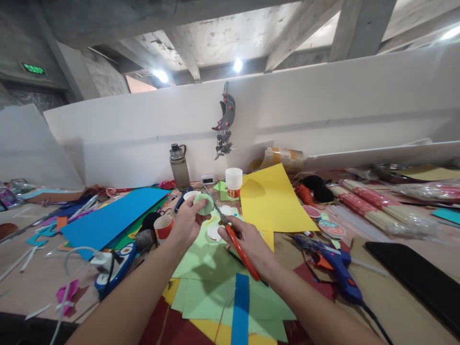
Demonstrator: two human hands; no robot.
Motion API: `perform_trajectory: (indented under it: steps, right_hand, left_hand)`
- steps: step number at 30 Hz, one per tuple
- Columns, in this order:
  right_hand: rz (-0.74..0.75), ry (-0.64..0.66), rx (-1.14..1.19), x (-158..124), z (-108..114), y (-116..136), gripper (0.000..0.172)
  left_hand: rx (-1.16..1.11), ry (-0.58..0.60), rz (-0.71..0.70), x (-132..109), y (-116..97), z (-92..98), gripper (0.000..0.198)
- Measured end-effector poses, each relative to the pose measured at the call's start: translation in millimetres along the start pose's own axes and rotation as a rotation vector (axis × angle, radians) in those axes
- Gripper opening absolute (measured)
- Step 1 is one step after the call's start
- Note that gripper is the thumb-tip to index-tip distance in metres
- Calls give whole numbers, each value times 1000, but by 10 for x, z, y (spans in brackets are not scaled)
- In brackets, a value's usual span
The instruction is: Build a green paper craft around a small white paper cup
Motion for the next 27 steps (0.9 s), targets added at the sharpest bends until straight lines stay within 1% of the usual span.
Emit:
perform_trajectory:
  steps: [5,9,15,20,24,27]
  right_hand:
    - [-22,4,2,-4,-20,-9,43]
    - [-5,-13,8,-17,-25,3,44]
    - [-15,-20,-23,-28,-26,12,41]
    - [10,-38,-2,-35,-12,12,39]
    - [-9,-5,29,-35,-23,-12,37]
    - [-14,-8,19,-36,-18,-16,36]
  left_hand:
    - [0,17,9,8,10,7,31]
    - [0,22,9,9,9,6,32]
    - [4,33,21,8,5,2,34]
    - [-1,49,16,-3,-19,-17,31]
    - [-3,54,12,-7,-39,-29,31]
    - [-2,58,11,-4,-46,-31,31]
Point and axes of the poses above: each hand's wrist, its own x-axis towards the middle knuckle, its own z-axis out of the back of the hand, y = z × x, the point moved 6 cm from there along x, towards the middle knuckle, and after that the axes turned 7 degrees about -z, right-handed, at the moved point
